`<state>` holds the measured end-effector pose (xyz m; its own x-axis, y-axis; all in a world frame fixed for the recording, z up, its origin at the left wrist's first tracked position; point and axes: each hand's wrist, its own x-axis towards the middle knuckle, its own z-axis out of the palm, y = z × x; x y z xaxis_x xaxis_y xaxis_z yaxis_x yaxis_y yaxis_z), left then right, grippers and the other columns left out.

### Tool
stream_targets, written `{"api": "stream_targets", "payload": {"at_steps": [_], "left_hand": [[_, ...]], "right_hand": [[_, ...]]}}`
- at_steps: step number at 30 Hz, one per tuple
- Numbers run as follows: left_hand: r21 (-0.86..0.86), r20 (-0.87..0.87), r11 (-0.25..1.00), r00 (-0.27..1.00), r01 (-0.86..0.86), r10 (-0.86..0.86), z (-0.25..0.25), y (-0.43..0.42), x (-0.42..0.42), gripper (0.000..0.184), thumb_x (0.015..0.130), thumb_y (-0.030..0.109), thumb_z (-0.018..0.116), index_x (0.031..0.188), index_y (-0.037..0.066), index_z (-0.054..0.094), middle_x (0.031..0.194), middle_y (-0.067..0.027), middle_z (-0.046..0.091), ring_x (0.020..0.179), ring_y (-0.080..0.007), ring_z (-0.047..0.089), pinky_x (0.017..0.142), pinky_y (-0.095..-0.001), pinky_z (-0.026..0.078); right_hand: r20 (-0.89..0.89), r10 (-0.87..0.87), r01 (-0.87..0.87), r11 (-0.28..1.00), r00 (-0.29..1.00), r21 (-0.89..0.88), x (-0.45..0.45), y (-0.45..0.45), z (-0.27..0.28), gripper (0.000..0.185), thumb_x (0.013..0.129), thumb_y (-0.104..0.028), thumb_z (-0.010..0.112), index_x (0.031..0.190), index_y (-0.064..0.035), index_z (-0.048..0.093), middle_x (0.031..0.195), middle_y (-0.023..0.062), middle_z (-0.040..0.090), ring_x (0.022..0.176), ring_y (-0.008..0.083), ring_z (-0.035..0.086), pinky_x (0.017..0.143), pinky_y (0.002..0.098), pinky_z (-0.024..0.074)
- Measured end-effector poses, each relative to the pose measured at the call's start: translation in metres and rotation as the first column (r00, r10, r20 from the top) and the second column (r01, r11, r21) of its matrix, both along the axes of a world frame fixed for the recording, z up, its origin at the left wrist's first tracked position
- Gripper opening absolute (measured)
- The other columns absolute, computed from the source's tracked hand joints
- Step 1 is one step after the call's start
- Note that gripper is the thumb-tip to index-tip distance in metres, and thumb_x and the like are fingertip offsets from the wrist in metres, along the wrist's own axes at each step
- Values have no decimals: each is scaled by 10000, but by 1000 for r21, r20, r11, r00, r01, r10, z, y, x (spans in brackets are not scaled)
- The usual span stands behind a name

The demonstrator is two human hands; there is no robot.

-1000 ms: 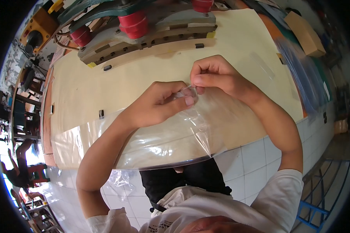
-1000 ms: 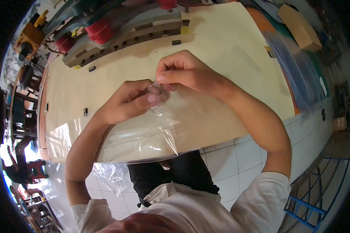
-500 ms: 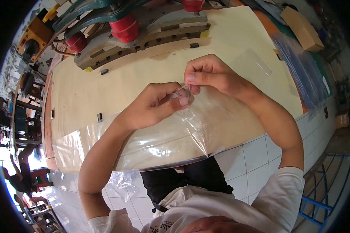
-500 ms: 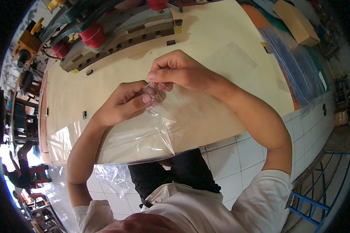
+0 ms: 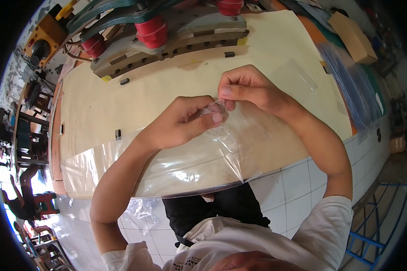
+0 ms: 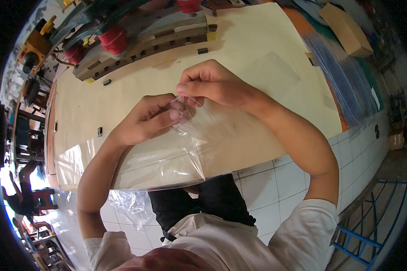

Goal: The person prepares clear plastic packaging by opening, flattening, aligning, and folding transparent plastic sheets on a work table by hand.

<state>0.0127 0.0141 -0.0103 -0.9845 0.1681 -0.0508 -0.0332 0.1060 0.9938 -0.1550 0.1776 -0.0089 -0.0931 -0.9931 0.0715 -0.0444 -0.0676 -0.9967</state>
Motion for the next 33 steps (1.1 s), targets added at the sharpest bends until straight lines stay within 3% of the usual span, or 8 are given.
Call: {"api": "stream_targets", "payload": {"at_steps": [5, 13, 14, 16, 20, 22, 33], "left_hand": [[9, 6, 1000, 1000, -5, 5, -1, 0, 0, 187, 968, 149, 582, 1023, -25, 621, 1023, -44, 629, 890, -82, 527, 802, -249, 453], [-75, -57, 997, 998, -29, 25, -14, -3, -2, 221, 954, 215, 597, 1017, 7, 639, 850, -6, 611, 707, -58, 468, 638, -230, 401], [-73, -56, 997, 998, -31, 27, -13, -4, -2, 221, 954, 215, 597, 1017, 7, 639, 850, -6, 611, 707, -58, 468, 638, -230, 401], [-90, 31, 996, 999, 20, -18, -8, -5, -1, 259, 987, 219, 574, 1083, -18, 613, 968, -25, 623, 861, -79, 526, 754, -247, 431], [-69, 34, 997, 999, 14, -11, -9, -2, -2, 261, 987, 219, 575, 1079, -23, 613, 966, -25, 623, 859, -79, 526, 754, -248, 432], [-21, -89, 999, 995, -43, 41, -14, 0, -3, 227, 957, 207, 600, 1021, -7, 638, 830, -12, 615, 715, -62, 485, 651, -234, 423], [-14, -40, 1000, 999, -27, 27, -11, 0, -2, 232, 957, 194, 604, 1037, -22, 636, 887, -16, 627, 765, -61, 503, 685, -232, 436]], "right_hand": [[-2, 8, -8, 1000, 1000, -2, 0, 0, 0, 238, 960, -217, 583, 867, -1, 615, 790, 35, 604, 747, 107, 561, 705, 257, 459], [30, -32, 34, 999, 999, -36, 3, -1, -3, 243, 961, -209, 600, 837, -6, 648, 712, 8, 602, 675, 76, 536, 633, 238, 417], [31, -31, 32, 999, 999, -34, 3, -1, -3, 243, 961, -209, 600, 837, -6, 648, 712, 8, 602, 675, 76, 536, 633, 238, 417], [30, -32, 33, 999, 999, -37, 2, -1, -4, 238, 963, -203, 597, 841, -5, 647, 712, 8, 601, 673, 77, 534, 635, 238, 418], [26, -36, 37, 999, 999, -25, 3, -1, -3, 241, 965, -207, 599, 845, -3, 644, 718, 11, 601, 676, 81, 532, 638, 241, 420], [41, -33, 34, 999, 999, -19, 4, -1, -1, 243, 967, -209, 598, 846, -3, 640, 724, 12, 600, 684, 83, 533, 641, 243, 421], [60, -19, 21, 999, 998, -26, 3, -1, -2, 234, 967, -199, 601, 848, -1, 639, 724, 12, 599, 686, 79, 529, 639, 241, 419]]}}
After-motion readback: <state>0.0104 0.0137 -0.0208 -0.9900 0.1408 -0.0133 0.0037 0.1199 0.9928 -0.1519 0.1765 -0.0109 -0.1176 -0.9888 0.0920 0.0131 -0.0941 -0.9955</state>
